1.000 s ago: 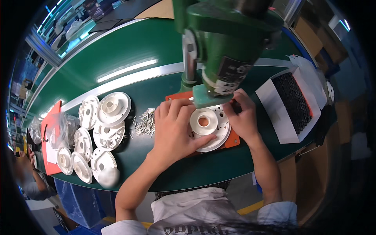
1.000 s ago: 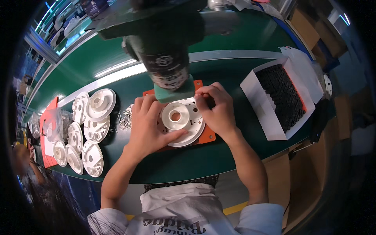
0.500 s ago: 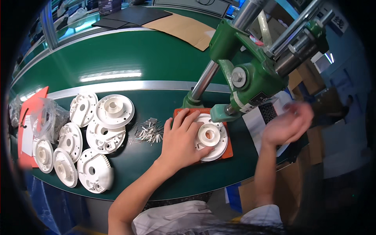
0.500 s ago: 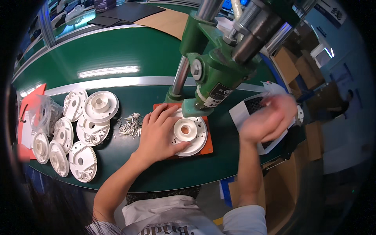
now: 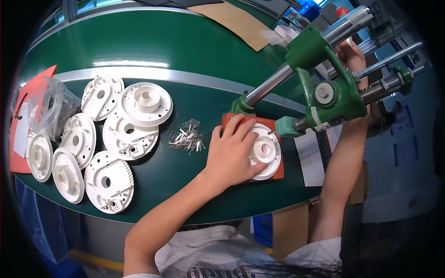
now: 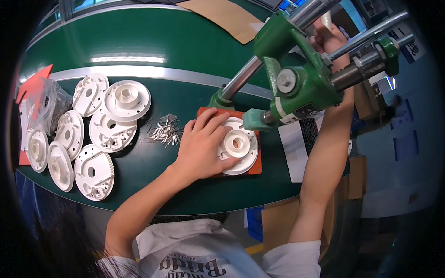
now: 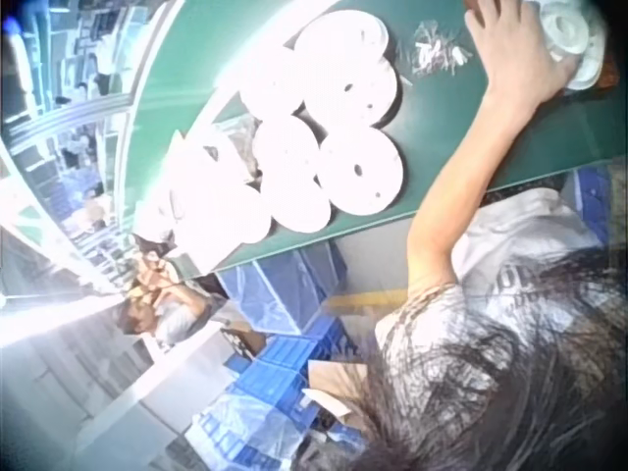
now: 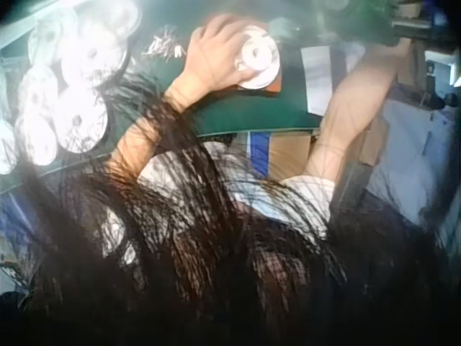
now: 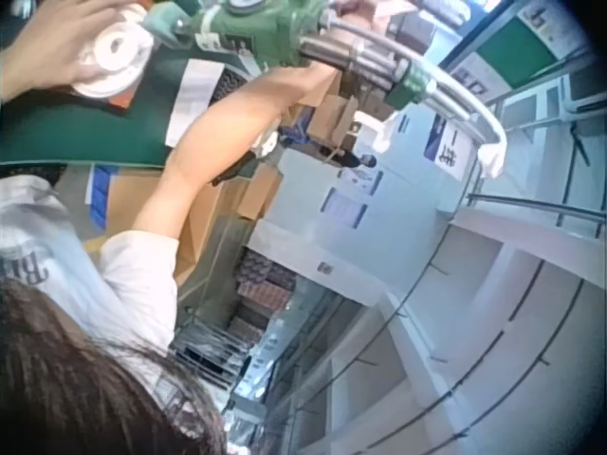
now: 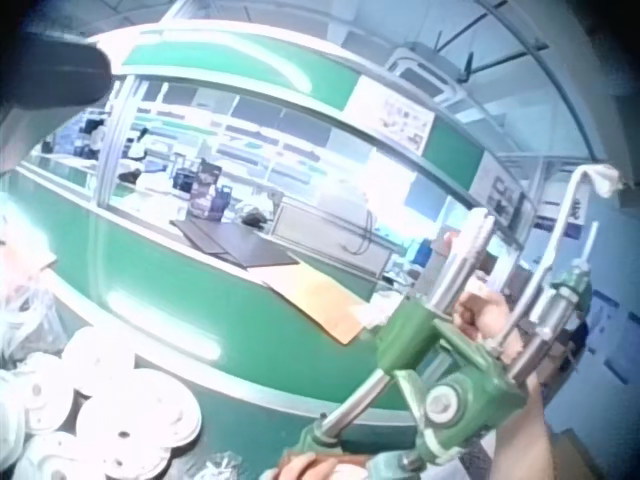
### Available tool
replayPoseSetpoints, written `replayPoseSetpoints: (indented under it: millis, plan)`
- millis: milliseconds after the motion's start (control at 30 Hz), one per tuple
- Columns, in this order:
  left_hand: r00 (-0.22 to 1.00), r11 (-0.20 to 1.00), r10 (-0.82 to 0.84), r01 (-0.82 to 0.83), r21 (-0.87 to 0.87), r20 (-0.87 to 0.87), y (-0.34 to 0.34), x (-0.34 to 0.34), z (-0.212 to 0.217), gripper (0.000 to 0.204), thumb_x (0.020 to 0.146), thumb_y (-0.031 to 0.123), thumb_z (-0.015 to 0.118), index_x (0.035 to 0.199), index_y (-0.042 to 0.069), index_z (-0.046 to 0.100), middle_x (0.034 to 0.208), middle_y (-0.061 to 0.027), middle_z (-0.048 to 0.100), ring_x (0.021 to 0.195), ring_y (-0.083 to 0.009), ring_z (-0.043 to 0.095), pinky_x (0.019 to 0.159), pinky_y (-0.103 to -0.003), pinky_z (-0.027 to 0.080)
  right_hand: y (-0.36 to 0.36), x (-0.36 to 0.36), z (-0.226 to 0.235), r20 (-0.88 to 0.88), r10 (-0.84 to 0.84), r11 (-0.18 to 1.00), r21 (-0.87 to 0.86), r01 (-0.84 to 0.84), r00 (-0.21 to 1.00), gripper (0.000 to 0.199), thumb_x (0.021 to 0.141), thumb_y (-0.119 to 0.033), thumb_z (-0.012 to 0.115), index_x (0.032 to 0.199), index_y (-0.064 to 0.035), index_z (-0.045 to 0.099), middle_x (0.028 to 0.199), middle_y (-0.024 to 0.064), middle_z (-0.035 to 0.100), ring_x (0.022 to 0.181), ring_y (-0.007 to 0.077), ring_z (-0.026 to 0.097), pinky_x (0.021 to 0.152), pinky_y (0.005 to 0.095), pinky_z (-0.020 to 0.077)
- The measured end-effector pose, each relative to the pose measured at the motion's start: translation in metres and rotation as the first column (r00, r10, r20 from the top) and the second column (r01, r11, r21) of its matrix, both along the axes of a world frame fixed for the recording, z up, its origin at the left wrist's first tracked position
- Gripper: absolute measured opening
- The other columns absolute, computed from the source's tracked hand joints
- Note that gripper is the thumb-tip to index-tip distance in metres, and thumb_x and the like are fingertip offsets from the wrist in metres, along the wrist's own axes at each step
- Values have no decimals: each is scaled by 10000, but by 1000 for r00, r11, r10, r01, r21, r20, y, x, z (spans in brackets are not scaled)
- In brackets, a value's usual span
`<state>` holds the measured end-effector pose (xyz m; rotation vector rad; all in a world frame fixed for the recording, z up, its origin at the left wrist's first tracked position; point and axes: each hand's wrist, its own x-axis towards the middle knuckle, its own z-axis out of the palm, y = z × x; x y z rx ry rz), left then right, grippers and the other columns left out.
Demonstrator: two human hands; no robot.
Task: Manually assemble components into a circular light fixture housing using a press and then pack them into a box.
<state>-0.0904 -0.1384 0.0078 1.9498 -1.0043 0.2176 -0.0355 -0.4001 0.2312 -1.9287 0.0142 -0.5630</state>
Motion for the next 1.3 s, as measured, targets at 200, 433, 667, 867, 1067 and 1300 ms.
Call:
replayPoseSetpoints:
  millis: [200,433,667,867,1067,1300]
  plan:
    - [1000,1000,0,0,-14,-28,3,3,-7,544,665,377,805,1096,72,674,1412,-98,518,1392,-306,384,1028,-489,380,-57,-17,23,232,-31,948,-300,102,972,193,1007,-229,551,896,-72,555,654,-48,418,534,59,395,479,230,340]
    - [997,996,-70,68,-58,-35,-1,7,-7,537,685,387,781,1077,34,681,1398,-110,519,1395,-313,378,1009,-556,394,16,-86,-5,734,-290,953,165,253,615,108,981,-130,493,959,-61,412,747,56,454,654,140,453,595,270,415]
    - [997,998,-62,63,14,-49,0,8,-5,567,679,401,784,1127,73,671,1427,-102,507,1407,-286,369,1014,-471,393,-22,-159,-80,755,141,752,-503,426,641,259,971,-46,470,1134,-45,269,1077,166,518,1009,377,588,641,378,553]
    - [998,999,-50,51,11,-39,1,7,-7,564,681,410,780,1127,82,673,1415,-96,512,1408,-285,367,1017,-476,396,-33,-204,-90,314,335,179,-947,267,889,317,874,95,535,1130,-43,407,1198,235,572,1050,388,630,709,391,574]
    - [998,998,-46,47,28,-51,2,6,-9,563,684,412,778,1130,85,674,1428,-92,501,1410,-285,364,1025,-478,393,22,-256,11,416,335,-250,-826,505,845,190,857,5,573,1046,-8,573,973,198,636,851,345,669,679,397,557]
    - [998,998,-47,48,28,-44,3,8,-10,561,691,406,773,1134,77,671,1437,-102,495,1410,-300,360,1031,-482,386,50,-288,64,828,549,45,102,994,-110,226,1008,-196,435,1127,-11,488,944,173,601,763,265,641,677,360,580]
